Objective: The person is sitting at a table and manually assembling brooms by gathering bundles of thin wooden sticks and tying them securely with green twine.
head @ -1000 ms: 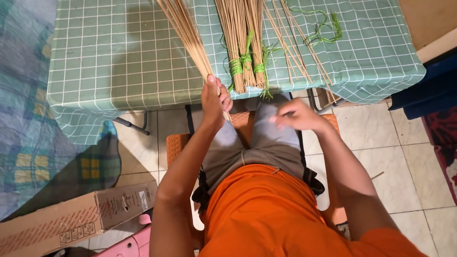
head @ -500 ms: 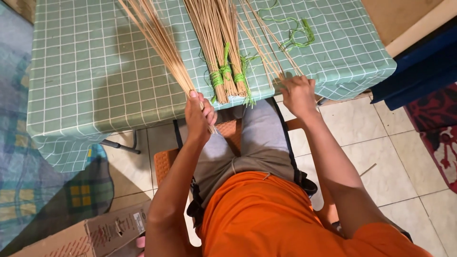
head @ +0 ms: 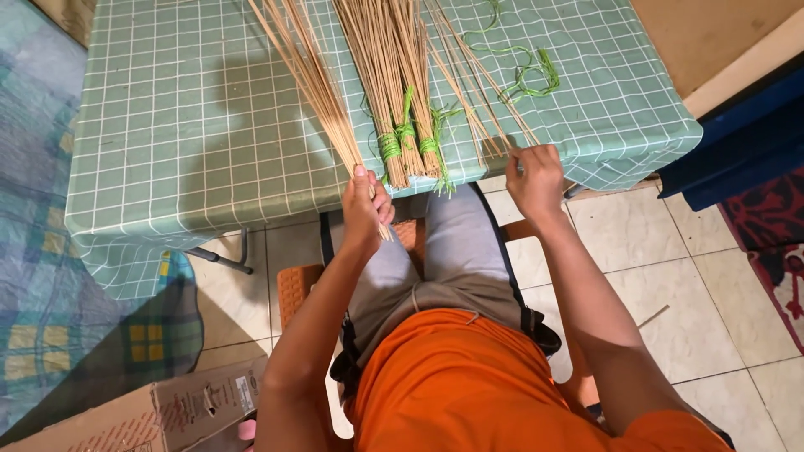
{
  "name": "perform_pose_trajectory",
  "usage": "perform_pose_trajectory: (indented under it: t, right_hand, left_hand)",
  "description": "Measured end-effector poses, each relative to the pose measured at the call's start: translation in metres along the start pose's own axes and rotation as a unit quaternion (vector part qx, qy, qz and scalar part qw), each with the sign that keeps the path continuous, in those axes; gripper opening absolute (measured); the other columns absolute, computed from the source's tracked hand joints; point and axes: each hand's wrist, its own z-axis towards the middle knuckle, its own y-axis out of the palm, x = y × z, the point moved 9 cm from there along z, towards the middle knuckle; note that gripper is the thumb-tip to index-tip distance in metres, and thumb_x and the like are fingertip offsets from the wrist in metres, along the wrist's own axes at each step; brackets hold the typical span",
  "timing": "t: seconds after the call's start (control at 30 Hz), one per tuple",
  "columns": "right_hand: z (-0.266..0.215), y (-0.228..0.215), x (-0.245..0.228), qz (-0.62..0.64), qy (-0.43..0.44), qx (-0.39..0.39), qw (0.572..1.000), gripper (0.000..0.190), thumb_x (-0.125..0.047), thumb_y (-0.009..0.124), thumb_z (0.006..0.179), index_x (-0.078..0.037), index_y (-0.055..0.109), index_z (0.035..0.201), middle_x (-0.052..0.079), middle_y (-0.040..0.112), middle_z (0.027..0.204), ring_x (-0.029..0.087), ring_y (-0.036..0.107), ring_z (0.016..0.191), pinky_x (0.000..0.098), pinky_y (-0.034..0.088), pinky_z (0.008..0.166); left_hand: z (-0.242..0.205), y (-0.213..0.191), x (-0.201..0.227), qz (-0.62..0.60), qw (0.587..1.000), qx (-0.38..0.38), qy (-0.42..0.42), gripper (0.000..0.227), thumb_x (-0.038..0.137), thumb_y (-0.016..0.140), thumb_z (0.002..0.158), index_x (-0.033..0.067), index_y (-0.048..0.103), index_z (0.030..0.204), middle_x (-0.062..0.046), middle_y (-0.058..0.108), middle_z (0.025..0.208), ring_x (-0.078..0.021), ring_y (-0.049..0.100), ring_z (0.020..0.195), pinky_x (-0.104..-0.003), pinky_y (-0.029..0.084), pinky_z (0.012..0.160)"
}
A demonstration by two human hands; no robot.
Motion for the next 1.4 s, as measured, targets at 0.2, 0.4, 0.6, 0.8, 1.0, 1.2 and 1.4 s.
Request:
perform_pose_trajectory:
  t: [0.2, 0.4, 0.6, 0.8, 1.0, 1.2, 1.4]
  right_hand:
    - [0.012, -0.029, -0.016, 0.048, -0.017, 0.090, 0.995, 0.019, 0.011, 0.079, 0.081, -0.006, 0.071, 0.081, -0.001, 0.060, 0.078, 0.020, 0.059, 0.071, 0.0294, 0.053, 0.069]
    - [0.001, -0.037, -0.048, 0.151, -0.117, 0.161, 0.968, 0.016, 0.015, 0.075, 0.084, 0.002, 0.070, 0.076, 0.011, 0.060, 0.072, 0.029, 0.059, 0.062, 0.0378, 0.054, 0.064]
    - [0.010, -0.051, -0.070, 0.163, -0.132, 0.148, 0.967, 0.010, 0.012, 0.079, 0.081, 0.004, 0.074, 0.079, 0.013, 0.066, 0.074, 0.031, 0.065, 0.064, 0.0405, 0.058, 0.064]
    - [0.023, -0.048, -0.057, 0.165, -0.098, 0.158, 0.969, 0.016, 0.018, 0.077, 0.080, 0.005, 0.070, 0.076, 0.018, 0.066, 0.074, 0.035, 0.064, 0.061, 0.0419, 0.056, 0.058]
    - [0.045, -0.065, -0.064, 0.170, -0.108, 0.165, 0.966, 0.017, 0.020, 0.076, 0.085, 0.008, 0.068, 0.077, 0.020, 0.065, 0.074, 0.038, 0.062, 0.061, 0.0445, 0.055, 0.058]
    - [0.039, -0.087, -0.098, 0.170, -0.156, 0.158, 0.960, 0.021, 0.019, 0.079, 0.084, 0.008, 0.065, 0.075, 0.022, 0.070, 0.080, 0.041, 0.069, 0.070, 0.0431, 0.055, 0.059]
    - [0.003, -0.033, -0.124, 0.354, -0.092, 0.102, 0.925, 0.023, 0.014, 0.071, 0.088, 0.004, 0.062, 0.070, 0.019, 0.072, 0.077, 0.033, 0.067, 0.059, 0.0398, 0.055, 0.052]
  left_hand:
    - [-0.005, 0.003, 0.001, 0.008, 1.000, 0.000, -0.002, 0.039, 0.050, 0.034, 0.110, 0.0152, 0.043, 0.096, 0.006, 0.029, 0.058, -0.0087, 0.032, 0.036, -0.023, 0.034, 0.030]
    - [-0.002, 0.004, -0.005, 0.004, 1.000, -0.011, -0.014, 0.039, 0.050, 0.035, 0.110, 0.0148, 0.043, 0.095, 0.004, 0.032, 0.058, -0.0098, 0.034, 0.035, -0.024, 0.035, 0.030]
    - [0.001, 0.000, -0.018, -0.029, 0.999, 0.000, -0.041, 0.034, 0.044, 0.038, 0.111, 0.0150, 0.045, 0.094, 0.001, 0.033, 0.055, -0.0124, 0.034, 0.033, -0.026, 0.034, 0.029]
    - [0.020, -0.010, -0.032, -0.048, 0.997, 0.011, -0.051, 0.034, 0.044, 0.038, 0.112, 0.0142, 0.045, 0.096, -0.001, 0.031, 0.053, -0.0146, 0.032, 0.029, -0.027, 0.032, 0.026]
    - [0.032, -0.007, -0.038, -0.049, 0.998, -0.026, -0.012, 0.034, 0.042, 0.035, 0.113, 0.0140, 0.045, 0.096, -0.001, 0.033, 0.053, -0.0136, 0.034, 0.029, -0.026, 0.031, 0.025]
    - [0.010, -0.002, -0.030, -0.052, 0.998, -0.024, 0.003, 0.034, 0.042, 0.036, 0.112, 0.0142, 0.043, 0.093, 0.000, 0.034, 0.051, -0.0127, 0.035, 0.030, -0.025, 0.034, 0.025]
    - [0.006, 0.034, -0.014, -0.058, 0.998, -0.008, -0.030, 0.042, 0.049, 0.036, 0.108, 0.0079, 0.043, 0.100, -0.042, 0.062, 0.107, -0.0521, 0.069, 0.102, -0.061, 0.060, 0.089]
